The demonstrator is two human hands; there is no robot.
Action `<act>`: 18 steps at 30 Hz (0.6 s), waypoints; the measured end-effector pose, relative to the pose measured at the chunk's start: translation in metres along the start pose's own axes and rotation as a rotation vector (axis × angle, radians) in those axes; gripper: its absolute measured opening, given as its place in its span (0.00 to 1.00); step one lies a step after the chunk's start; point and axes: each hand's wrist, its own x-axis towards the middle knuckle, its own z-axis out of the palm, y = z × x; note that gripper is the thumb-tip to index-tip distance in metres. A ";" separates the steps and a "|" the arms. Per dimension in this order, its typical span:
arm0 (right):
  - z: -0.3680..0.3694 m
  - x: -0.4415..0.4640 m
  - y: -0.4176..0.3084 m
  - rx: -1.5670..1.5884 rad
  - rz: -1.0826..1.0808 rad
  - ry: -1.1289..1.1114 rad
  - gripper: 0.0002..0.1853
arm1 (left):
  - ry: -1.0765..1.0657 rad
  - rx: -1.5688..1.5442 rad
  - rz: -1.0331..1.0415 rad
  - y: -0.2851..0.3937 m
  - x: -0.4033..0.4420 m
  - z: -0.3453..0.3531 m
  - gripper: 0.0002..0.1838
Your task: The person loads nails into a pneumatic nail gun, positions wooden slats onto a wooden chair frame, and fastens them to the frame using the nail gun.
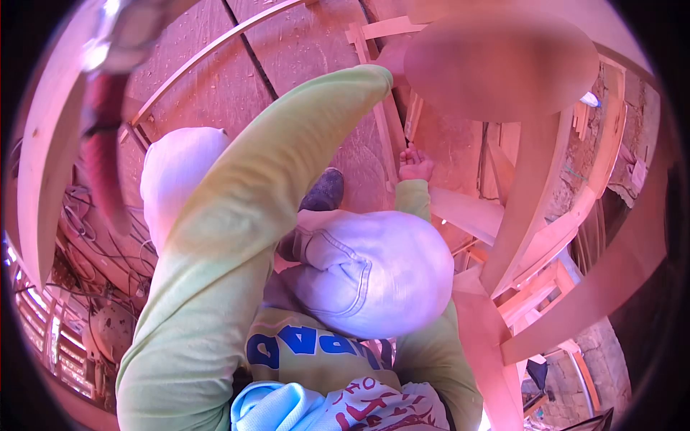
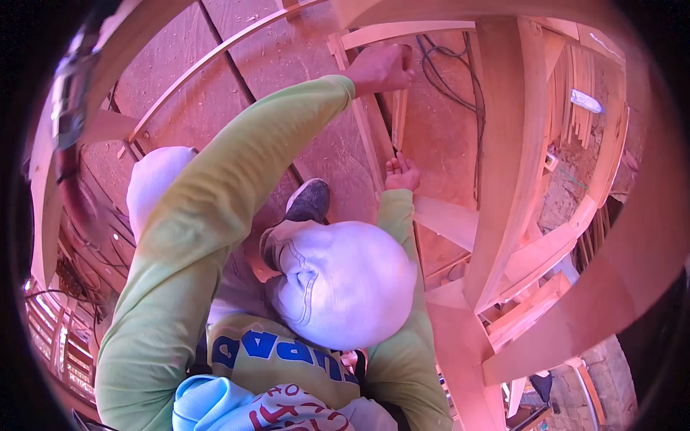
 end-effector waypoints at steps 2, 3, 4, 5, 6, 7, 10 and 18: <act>0.005 -0.014 -0.008 0.050 -0.031 0.065 0.20 | -0.008 0.001 -0.023 0.017 -0.013 -0.011 0.12; 0.009 -0.023 -0.012 0.075 -0.045 0.096 0.21 | 0.026 -0.033 -0.039 0.026 -0.021 -0.019 0.13; 0.009 -0.028 -0.014 0.096 -0.019 0.090 0.21 | 0.061 -0.065 -0.055 0.031 -0.028 -0.024 0.13; 0.006 -0.037 -0.016 0.116 0.009 0.088 0.21 | 0.093 -0.097 -0.072 0.037 -0.038 -0.030 0.14; 0.004 -0.046 -0.016 0.137 0.037 0.086 0.21 | 0.118 -0.109 -0.115 0.043 -0.048 -0.038 0.14; -0.003 -0.053 -0.013 0.106 0.067 0.087 0.22 | 0.143 -0.122 -0.158 0.049 -0.060 -0.046 0.15; -0.012 -0.099 -0.016 -0.057 0.125 0.033 0.24 | 0.255 -0.238 -0.348 0.067 -0.112 -0.073 0.17; 0.026 -0.288 -0.056 -0.147 0.273 -0.163 0.21 | 0.357 -0.728 -0.888 0.084 -0.262 -0.150 0.15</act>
